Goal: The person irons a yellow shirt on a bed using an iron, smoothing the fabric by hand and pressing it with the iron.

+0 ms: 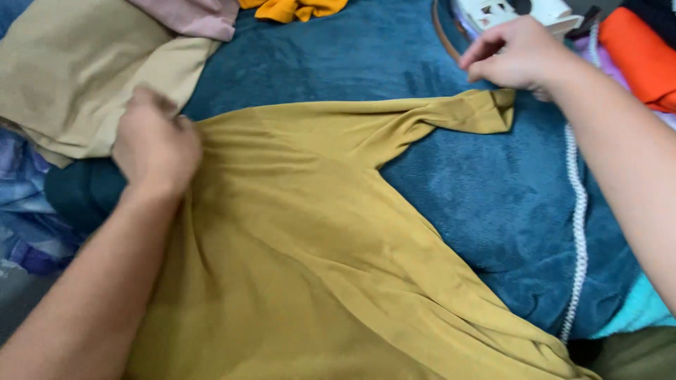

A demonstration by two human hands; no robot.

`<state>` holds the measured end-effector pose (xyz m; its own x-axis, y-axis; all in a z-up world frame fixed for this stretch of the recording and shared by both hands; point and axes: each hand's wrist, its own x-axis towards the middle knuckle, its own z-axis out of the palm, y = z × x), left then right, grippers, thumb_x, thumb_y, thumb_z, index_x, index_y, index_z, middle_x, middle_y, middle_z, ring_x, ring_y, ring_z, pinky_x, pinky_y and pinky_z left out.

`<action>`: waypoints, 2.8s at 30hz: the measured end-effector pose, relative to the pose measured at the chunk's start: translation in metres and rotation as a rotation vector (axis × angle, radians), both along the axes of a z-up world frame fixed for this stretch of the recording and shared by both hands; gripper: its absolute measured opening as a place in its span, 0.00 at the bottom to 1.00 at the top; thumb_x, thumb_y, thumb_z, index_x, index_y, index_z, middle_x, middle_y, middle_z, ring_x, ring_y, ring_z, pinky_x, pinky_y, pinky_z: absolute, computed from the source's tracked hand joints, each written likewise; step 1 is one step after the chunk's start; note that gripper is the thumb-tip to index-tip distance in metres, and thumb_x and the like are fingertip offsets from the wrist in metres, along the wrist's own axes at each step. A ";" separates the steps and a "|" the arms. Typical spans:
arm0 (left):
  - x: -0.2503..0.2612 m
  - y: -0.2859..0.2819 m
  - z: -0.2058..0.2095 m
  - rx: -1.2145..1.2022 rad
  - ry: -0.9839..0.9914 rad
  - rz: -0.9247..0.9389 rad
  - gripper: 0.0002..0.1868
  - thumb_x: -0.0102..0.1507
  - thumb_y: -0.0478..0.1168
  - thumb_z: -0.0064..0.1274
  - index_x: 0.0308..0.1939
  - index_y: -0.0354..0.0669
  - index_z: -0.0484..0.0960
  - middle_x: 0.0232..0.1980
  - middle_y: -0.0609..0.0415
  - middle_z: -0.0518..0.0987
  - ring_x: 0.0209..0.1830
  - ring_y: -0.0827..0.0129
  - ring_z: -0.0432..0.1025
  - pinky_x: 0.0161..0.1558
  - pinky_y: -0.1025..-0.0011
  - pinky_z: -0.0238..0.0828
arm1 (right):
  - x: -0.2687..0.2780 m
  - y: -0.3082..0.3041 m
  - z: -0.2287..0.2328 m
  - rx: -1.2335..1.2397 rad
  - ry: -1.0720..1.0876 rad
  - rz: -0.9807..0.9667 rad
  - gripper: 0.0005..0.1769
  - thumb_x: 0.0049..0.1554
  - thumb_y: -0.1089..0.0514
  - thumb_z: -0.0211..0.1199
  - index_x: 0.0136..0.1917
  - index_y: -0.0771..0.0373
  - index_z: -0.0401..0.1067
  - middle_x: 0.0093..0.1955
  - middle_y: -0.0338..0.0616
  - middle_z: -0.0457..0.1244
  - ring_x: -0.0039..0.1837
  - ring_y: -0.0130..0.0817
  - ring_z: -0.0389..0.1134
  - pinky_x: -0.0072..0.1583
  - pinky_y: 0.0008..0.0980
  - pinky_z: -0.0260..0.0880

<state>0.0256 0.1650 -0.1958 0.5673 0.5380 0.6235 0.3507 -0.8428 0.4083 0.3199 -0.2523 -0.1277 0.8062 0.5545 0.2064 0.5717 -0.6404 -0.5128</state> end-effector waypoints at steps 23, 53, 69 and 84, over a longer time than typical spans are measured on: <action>0.033 -0.193 0.028 0.048 -0.004 -1.187 0.10 0.57 0.41 0.63 0.38 0.41 0.87 0.38 0.48 0.78 0.44 0.54 0.73 0.48 0.59 0.72 | 0.017 0.006 0.006 0.088 0.195 -0.293 0.07 0.65 0.57 0.60 0.51 0.64 0.69 0.38 0.46 0.69 0.29 0.28 0.67 0.29 0.30 0.67; 0.008 -0.203 0.038 -0.033 0.307 -0.862 0.11 0.49 0.35 0.60 0.32 0.34 0.77 0.38 0.40 0.79 0.41 0.44 0.76 0.42 0.52 0.74 | -0.032 -0.032 -0.041 -0.091 -0.101 -0.440 0.19 0.55 0.47 0.77 0.43 0.67 0.81 0.35 0.41 0.67 0.36 0.29 0.67 0.43 0.32 0.68; 0.038 -0.108 0.042 0.352 0.220 -0.400 0.14 0.60 0.35 0.54 0.48 0.40 0.85 0.50 0.36 0.79 0.52 0.41 0.71 0.47 0.45 0.69 | -0.028 -0.011 -0.018 -0.166 -0.304 -0.293 0.10 0.62 0.53 0.68 0.55 0.55 0.81 0.42 0.55 0.70 0.45 0.50 0.72 0.54 0.47 0.72; 0.003 -0.033 0.019 -0.085 0.026 -0.014 0.16 0.74 0.46 0.56 0.43 0.35 0.77 0.38 0.37 0.82 0.39 0.39 0.75 0.44 0.47 0.69 | 0.056 0.078 -0.037 0.112 -0.054 -0.233 0.06 0.62 0.55 0.60 0.47 0.58 0.72 0.39 0.49 0.68 0.43 0.46 0.74 0.46 0.46 0.72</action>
<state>0.0289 0.1325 -0.1765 0.5904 0.5803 0.5610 0.3505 -0.8104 0.4695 0.3757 -0.1745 -0.1645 0.8957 0.3260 0.3024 0.4437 -0.6994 -0.5603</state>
